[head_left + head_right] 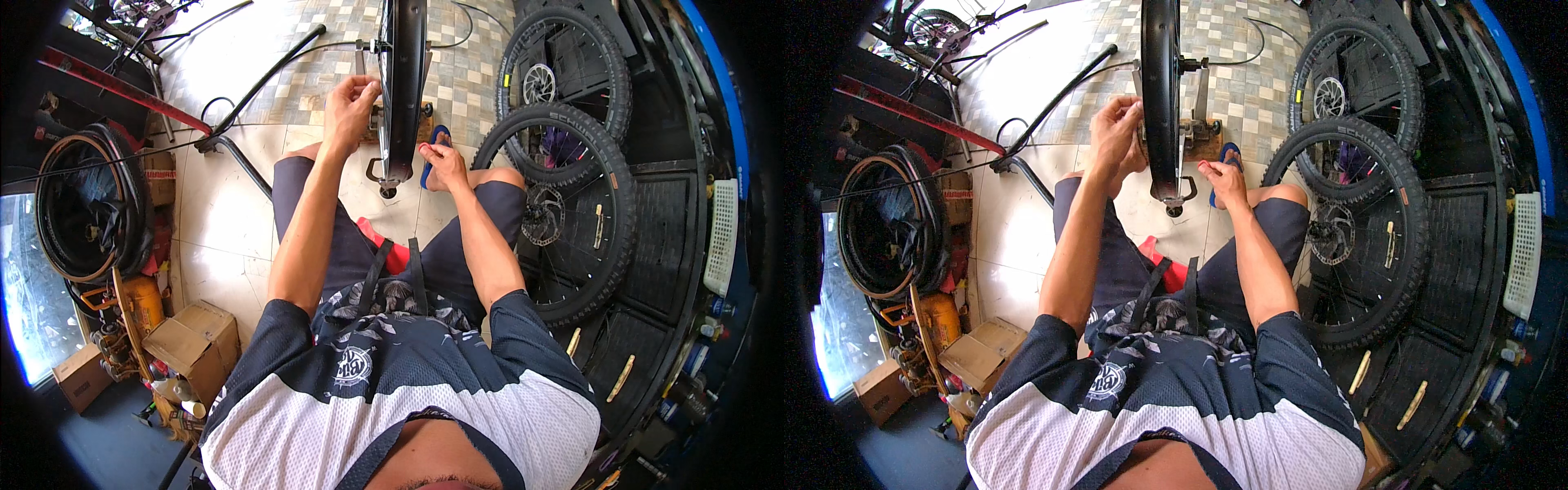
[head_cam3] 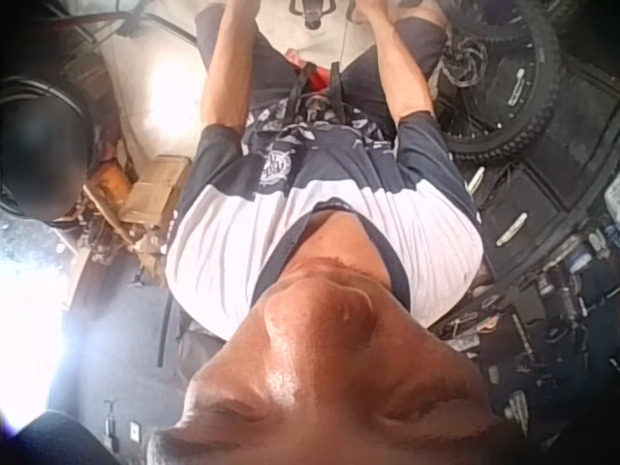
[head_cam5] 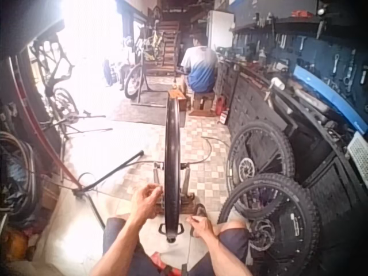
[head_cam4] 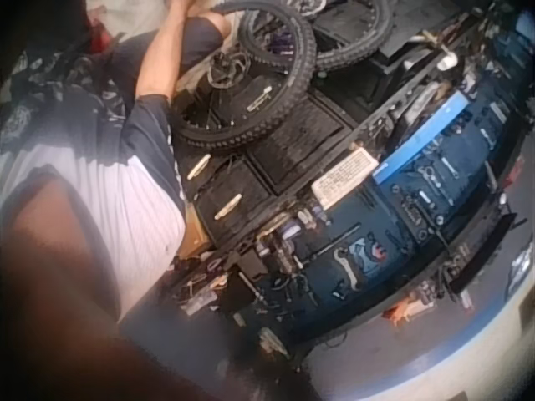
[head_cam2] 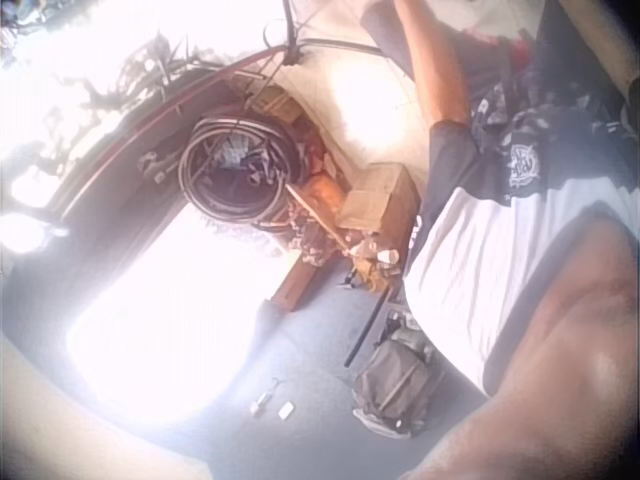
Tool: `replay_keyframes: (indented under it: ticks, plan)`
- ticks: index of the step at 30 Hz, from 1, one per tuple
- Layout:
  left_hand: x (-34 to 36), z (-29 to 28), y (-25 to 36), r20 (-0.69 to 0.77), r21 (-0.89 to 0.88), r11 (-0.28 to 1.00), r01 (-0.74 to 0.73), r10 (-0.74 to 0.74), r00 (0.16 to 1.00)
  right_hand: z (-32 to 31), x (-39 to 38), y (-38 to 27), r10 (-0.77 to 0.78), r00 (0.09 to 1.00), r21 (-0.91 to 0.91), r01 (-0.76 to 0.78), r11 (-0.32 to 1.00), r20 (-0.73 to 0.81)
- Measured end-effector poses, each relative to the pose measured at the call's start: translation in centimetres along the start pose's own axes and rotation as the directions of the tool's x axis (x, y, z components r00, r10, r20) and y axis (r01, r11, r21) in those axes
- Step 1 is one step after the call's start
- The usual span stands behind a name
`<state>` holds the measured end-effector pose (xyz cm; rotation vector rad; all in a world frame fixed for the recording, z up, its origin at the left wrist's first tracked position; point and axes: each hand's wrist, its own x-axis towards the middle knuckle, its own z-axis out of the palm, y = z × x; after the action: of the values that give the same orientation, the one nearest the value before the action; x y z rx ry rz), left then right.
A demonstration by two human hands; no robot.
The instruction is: The person sits cross-legged and uses a spoke wrench to adjust the spokes on a bicycle wheel mounted on a truing stand. They rotate the wheel and tighten or loosen individual spokes to true the rim.
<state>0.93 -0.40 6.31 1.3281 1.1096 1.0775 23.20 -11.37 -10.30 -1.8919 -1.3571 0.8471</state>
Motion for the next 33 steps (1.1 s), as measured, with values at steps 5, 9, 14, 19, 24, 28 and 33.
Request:
replay_keyframes:
  ticks: [5,9,14,19,24,28,33]
  plan:
    - [-1.4,0.4,-6.5,-0.024,0.167,0.971,0.168,-0.167,0.986,0.2,0.1,0.2,-0.005,1.000,-0.002,0.005,1.000,-0.014]
    - [-3.2,0.7,-8.3,0.045,0.134,0.966,0.223,-0.230,0.972,0.2,0.1,0.2,0.022,1.000,0.024,-0.022,0.999,0.005]
    - [-2.0,0.5,-6.0,0.175,0.079,0.962,0.263,-0.273,0.946,0.1,0.0,0.1,-0.007,1.000,0.023,0.007,1.000,-0.003]
    - [-1.0,0.2,-2.0,0.162,0.212,0.965,0.156,-0.192,0.968,0.1,0.0,-0.2,0.018,1.000,0.004,-0.018,1.000,0.002]
    - [-0.8,0.3,1.4,0.135,-0.091,0.989,0.113,-0.100,0.986,0.0,-0.1,-0.1,-0.026,0.999,0.006,0.027,1.000,-0.017]
    - [-0.8,0.3,1.0,0.040,-0.204,0.976,0.080,-0.073,0.997,0.1,0.1,0.2,0.040,0.999,-0.018,-0.039,0.999,0.010]
    - [-1.5,0.7,-3.9,-0.060,-0.067,0.985,0.157,-0.161,0.985,0.2,0.1,0.3,0.003,1.000,0.004,-0.003,1.000,0.001]
